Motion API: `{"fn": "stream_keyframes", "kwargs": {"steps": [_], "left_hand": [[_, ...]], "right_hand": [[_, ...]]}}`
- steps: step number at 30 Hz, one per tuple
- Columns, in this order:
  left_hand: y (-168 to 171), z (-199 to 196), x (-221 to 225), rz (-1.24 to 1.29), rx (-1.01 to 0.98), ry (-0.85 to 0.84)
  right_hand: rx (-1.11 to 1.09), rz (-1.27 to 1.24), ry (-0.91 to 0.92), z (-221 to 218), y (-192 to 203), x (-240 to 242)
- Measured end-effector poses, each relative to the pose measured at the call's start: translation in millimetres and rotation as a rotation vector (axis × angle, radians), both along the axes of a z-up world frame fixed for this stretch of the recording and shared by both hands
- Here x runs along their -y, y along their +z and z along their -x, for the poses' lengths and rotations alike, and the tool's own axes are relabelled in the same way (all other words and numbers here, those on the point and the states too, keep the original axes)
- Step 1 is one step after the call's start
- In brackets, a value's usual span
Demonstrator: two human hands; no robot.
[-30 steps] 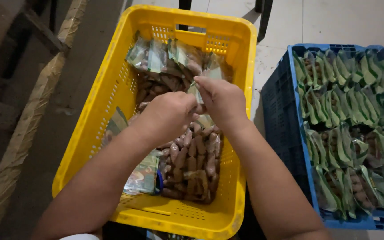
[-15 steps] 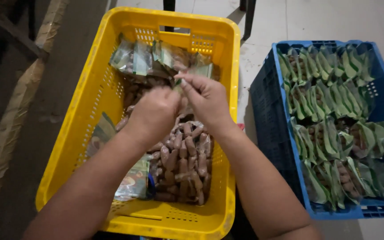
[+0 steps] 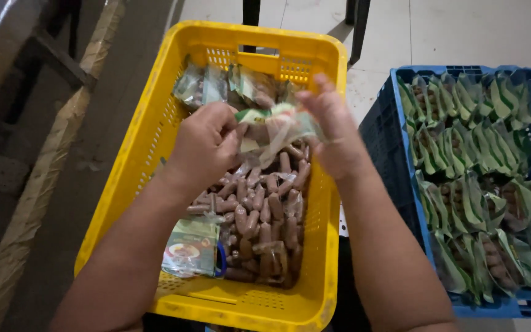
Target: The person sorts brown tamarind pods from a yellow crate into clear plastic bags, arranging the pods inside the bags and setting the filled bags aside on a table.
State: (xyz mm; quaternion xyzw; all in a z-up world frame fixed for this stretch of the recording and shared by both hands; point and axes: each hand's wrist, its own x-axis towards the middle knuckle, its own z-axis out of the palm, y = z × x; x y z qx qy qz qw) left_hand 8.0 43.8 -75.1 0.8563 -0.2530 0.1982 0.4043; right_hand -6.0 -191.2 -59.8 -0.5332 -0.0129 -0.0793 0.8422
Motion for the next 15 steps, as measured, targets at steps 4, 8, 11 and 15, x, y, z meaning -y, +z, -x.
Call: {"fn": "stream_keyframes", "kwargs": {"steps": [4, 8, 11, 15], "left_hand": [[21, 12, 2, 0.166, -0.096, 0.067], [40, 16, 5, 0.322, -0.296, 0.18], [34, 14, 8, 0.161, -0.348, 0.126], [27, 18, 12, 0.091, -0.394, 0.065]], "right_hand": [[0.114, -0.23, 0.549, -6, -26, -4], [0.154, -0.193, 0.522, 4, 11, -20], [0.099, 0.153, 0.251, 21, 45, -35], [-0.072, -0.017, 0.151, 2, -12, -30]]}}
